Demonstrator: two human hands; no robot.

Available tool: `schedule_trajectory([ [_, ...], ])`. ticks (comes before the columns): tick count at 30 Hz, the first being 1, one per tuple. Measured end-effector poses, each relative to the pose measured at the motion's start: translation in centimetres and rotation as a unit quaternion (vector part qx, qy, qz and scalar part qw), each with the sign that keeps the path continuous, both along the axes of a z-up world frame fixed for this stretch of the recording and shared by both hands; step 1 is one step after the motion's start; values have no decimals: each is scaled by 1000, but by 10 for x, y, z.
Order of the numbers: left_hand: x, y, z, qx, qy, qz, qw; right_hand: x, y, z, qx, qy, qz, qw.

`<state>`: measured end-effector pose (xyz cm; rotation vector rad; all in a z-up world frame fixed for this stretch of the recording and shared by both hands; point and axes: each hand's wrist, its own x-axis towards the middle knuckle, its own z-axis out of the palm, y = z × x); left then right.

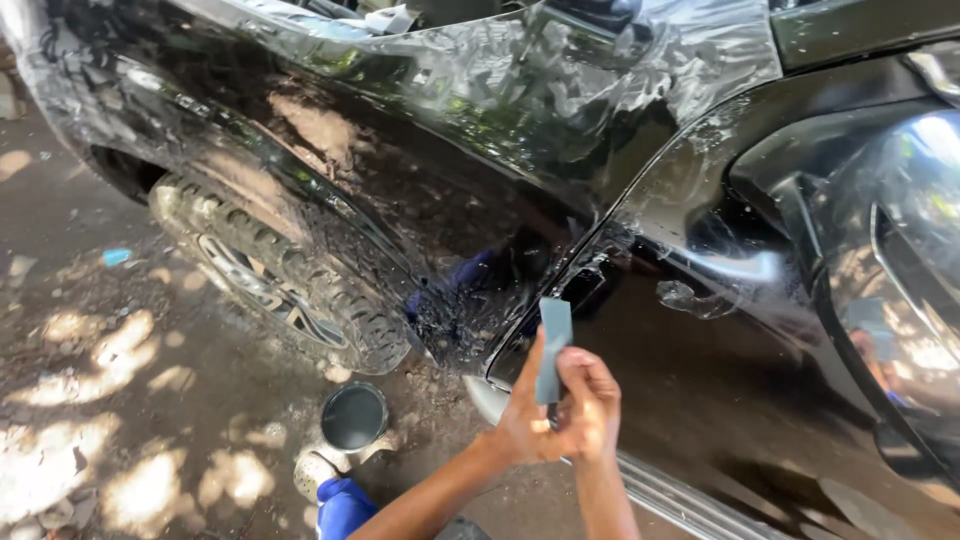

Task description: Sand down a section of a black car's body panel using sandpaper and water.

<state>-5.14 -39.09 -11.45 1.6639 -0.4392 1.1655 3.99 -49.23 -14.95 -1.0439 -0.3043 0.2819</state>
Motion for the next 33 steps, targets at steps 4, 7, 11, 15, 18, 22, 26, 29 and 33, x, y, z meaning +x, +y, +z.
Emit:
schedule_trajectory([
  [4, 15, 23, -6, -437, 133, -73, 886, -2, 28, 48, -219, -128, 164, 953],
  [7, 18, 89, 36, -439, 32, 4, 898, 8, 20, 130, -301, -334, 118, 885],
  [11, 50, 124, 88, -143, 53, 331, 931, 42, 42, 229, -331, -506, -29, 796],
  [15, 113, 88, 51, 192, 234, 478, 824, 82, 100, 264, -294, -746, -147, 579],
  [18, 96, 155, 75, 187, 205, 461, 843, 99, 119, 268, -285, -809, -167, 486],
  [22, 108, 218, 90, 88, 275, 657, 697, 106, 131, 266, -273, -832, -188, 444],
  [26, 100, 130, 114, 112, 387, 617, 676, 117, 148, 270, -279, -827, -188, 451],
  [29, 101, 162, 89, 146, 103, 494, 851, 119, 162, 279, -279, -833, -212, 428],
  [33, 91, 238, 115, 127, 307, 593, 733, 125, 164, 272, -295, -832, -239, 405],
])
